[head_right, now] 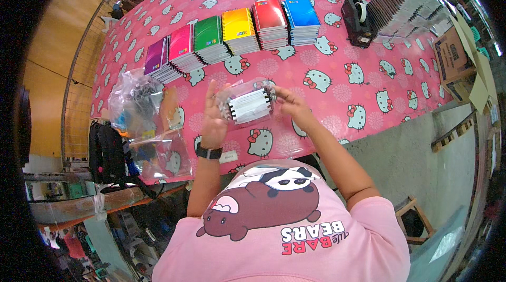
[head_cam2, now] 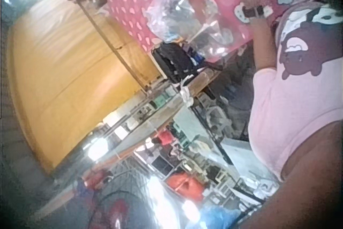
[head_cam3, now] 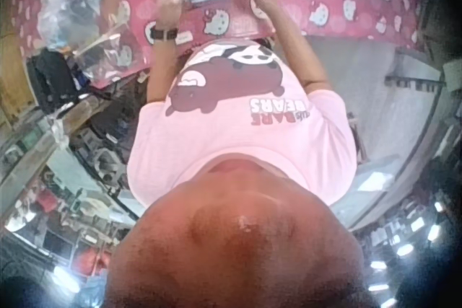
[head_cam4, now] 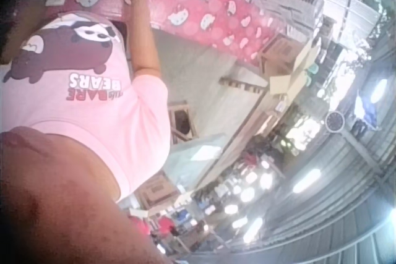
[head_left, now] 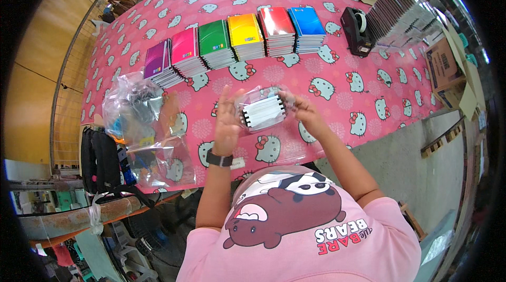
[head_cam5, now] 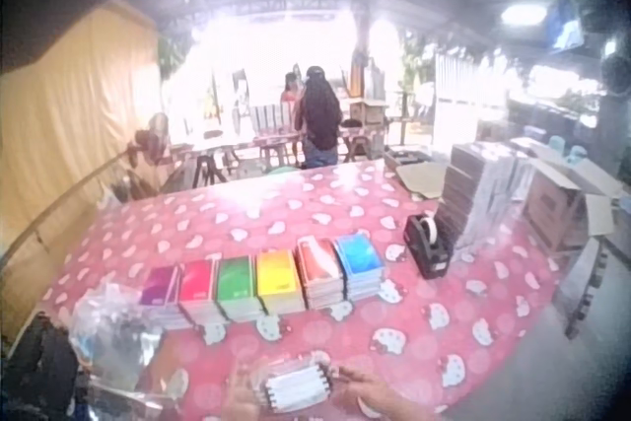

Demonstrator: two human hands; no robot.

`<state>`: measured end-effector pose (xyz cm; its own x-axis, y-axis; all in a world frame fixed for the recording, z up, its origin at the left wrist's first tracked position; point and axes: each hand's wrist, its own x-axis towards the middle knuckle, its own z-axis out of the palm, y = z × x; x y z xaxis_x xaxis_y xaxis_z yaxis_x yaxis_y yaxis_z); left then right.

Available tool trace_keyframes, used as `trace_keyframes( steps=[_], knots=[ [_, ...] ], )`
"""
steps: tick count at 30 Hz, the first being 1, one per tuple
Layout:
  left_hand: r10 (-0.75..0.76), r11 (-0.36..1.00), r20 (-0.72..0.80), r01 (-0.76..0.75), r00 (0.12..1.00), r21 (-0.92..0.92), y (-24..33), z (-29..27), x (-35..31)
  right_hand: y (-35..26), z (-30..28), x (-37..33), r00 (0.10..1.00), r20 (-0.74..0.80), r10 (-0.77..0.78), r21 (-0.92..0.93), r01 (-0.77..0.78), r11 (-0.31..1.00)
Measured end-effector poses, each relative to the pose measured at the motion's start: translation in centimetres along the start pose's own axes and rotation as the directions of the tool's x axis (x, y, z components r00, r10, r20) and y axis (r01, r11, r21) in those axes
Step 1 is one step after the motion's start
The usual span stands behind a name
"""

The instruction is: The person puts small notebooks into clear plastic sleeves, peels off the adhesive strips, and seals the bags. They handle several different colored notebooks, including purple, green, yellow, and blue, and place the finished packages into a stack.

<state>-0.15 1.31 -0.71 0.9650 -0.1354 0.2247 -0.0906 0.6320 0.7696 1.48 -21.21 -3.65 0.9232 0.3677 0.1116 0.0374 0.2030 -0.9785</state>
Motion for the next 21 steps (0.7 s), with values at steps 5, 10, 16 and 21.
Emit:
trace_keyframes(
  steps=[5, 10, 16, 21],
  knots=[
    [-0.134, 0.991, -0.250, 0.134, 0.959, -0.018, -1.1, -2.3, -0.2, -2.0, 1.2, 2.1, 0.959, -0.189, 0.211, 0.073, -0.200, 0.977],
    [-0.150, 0.951, -0.320, 0.225, 0.935, 0.212, -1.7, -0.8, 0.2, -1.5, 1.9, 2.9, 0.950, -0.240, 0.199, 0.043, -0.194, 0.980],
    [-0.193, 0.972, -0.281, 0.223, 0.940, 0.080, 0.4, 0.4, 1.7, -2.1, 2.4, 2.7, 0.966, -0.218, 0.140, 0.012, -0.141, 0.990],
    [0.229, 0.925, 0.032, -0.227, 0.973, 0.303, 6.3, 3.5, 2.6, -4.6, -1.2, 0.4, 0.990, -0.053, -0.130, -0.207, 0.117, 0.971]
  ],
)
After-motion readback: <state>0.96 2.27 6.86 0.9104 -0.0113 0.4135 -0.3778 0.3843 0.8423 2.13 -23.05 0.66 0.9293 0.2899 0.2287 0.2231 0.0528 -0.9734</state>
